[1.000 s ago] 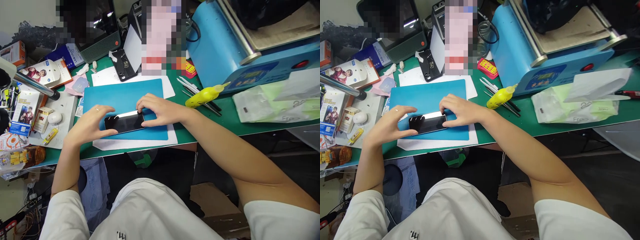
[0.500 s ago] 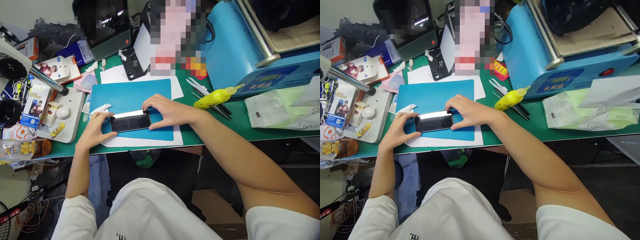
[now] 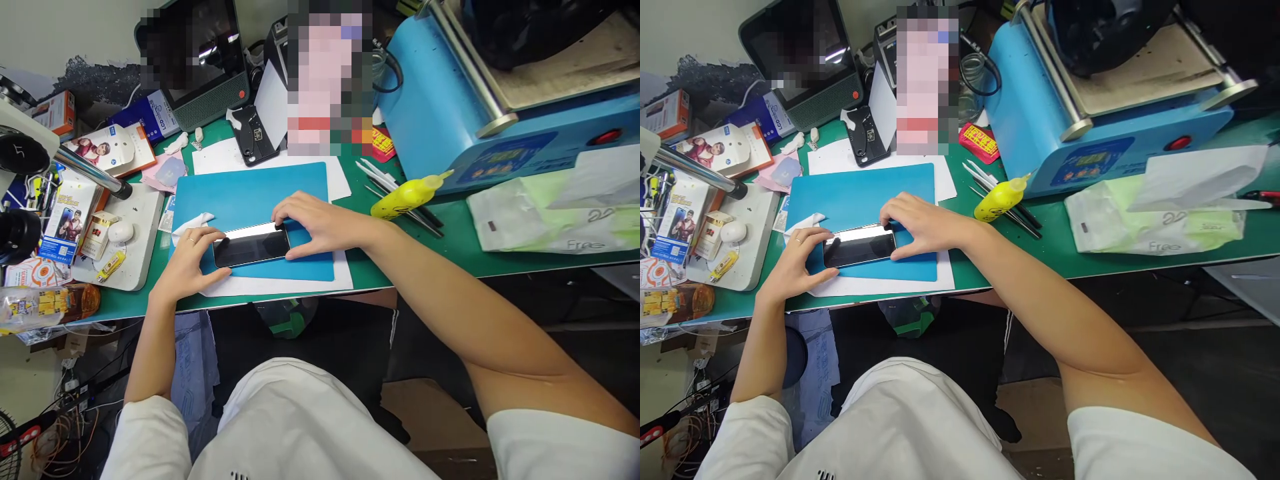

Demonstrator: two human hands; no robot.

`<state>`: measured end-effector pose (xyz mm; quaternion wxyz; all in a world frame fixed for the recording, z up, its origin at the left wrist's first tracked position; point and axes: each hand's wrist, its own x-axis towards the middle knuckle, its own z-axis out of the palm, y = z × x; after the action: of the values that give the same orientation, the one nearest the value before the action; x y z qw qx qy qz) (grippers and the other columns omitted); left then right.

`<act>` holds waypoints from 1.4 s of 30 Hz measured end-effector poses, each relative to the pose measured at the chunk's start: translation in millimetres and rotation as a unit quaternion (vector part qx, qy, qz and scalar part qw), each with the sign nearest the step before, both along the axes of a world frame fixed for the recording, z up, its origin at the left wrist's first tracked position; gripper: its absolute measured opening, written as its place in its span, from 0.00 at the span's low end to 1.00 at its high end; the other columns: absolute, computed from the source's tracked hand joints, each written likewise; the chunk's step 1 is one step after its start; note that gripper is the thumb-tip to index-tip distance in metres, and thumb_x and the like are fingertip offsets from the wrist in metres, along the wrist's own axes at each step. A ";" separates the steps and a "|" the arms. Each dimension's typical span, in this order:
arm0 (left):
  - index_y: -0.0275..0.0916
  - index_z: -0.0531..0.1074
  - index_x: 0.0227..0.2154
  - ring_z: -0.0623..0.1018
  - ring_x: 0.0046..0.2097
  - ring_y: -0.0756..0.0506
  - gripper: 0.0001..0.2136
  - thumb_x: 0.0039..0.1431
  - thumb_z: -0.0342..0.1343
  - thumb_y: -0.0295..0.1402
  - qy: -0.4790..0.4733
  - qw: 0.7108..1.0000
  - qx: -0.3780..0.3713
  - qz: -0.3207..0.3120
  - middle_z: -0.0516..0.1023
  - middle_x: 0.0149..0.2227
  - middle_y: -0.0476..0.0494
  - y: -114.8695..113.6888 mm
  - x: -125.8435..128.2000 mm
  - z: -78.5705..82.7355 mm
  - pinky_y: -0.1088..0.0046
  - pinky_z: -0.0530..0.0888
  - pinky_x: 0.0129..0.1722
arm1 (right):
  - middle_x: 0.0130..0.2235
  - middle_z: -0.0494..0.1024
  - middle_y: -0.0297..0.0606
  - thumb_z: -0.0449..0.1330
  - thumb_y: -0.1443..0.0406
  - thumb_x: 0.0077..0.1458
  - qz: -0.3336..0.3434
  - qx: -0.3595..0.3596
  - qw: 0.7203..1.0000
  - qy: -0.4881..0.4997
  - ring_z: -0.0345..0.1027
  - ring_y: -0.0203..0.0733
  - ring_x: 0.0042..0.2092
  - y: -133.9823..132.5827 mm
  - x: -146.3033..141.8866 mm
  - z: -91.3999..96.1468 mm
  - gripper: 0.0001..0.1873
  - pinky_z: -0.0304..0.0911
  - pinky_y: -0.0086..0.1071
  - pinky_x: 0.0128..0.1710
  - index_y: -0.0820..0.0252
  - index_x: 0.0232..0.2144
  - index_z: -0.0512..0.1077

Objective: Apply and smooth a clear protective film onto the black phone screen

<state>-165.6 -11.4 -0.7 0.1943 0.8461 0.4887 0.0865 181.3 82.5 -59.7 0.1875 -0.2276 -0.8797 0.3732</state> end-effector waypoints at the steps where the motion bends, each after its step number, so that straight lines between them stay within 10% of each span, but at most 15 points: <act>1: 0.43 0.72 0.65 0.73 0.67 0.29 0.27 0.70 0.63 0.51 0.005 1.000 0.006 -0.013 0.75 0.66 0.32 0.0 5.6 1.1 0.42 0.72 0.68 | 0.57 0.78 0.50 0.73 0.42 0.58 0.001 -0.001 1.000 0.000 0.66 0.62 0.58 0.3 -0.1 -0.5 0.30 0.65 0.54 0.58 0.54 0.51 0.73; 12: 0.45 0.81 0.59 0.71 0.65 0.28 0.21 0.71 0.59 0.50 0.032 0.994 0.025 -0.105 0.73 0.67 0.33 18.5 63.1 12.3 0.40 0.67 0.66 | 0.56 0.78 0.50 0.73 0.43 0.59 0.007 0.018 1.000 0.007 0.67 0.62 0.57 0.6 -2.5 -1.1 0.30 0.65 0.53 0.58 0.54 0.50 0.72; 32: 0.43 0.80 0.59 0.72 0.65 0.27 0.19 0.77 0.54 0.46 0.092 0.990 0.099 0.041 0.76 0.64 0.31 -31.4 -8.0 12.5 0.40 0.66 0.66 | 0.59 0.78 0.52 0.71 0.40 0.59 0.001 -0.002 1.000 -0.014 0.66 0.64 0.59 -2.2 1.0 2.0 0.32 0.66 0.55 0.57 0.55 0.52 0.72; 42: 0.37 0.75 0.67 0.75 0.62 0.29 0.22 0.78 0.51 0.40 0.135 0.974 0.108 0.147 0.80 0.60 0.31 16.8 -15.0 4.8 0.47 0.73 0.63 | 0.57 0.79 0.52 0.71 0.36 0.57 -0.009 -0.012 1.000 -0.020 0.67 0.66 0.58 -3.7 0.7 0.1 0.34 0.65 0.58 0.57 0.54 0.51 0.74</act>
<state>-180.6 5.4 4.1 0.0191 0.7847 0.6174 0.0519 182.0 78.8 -59.7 0.1706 -0.2452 -0.8765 0.3774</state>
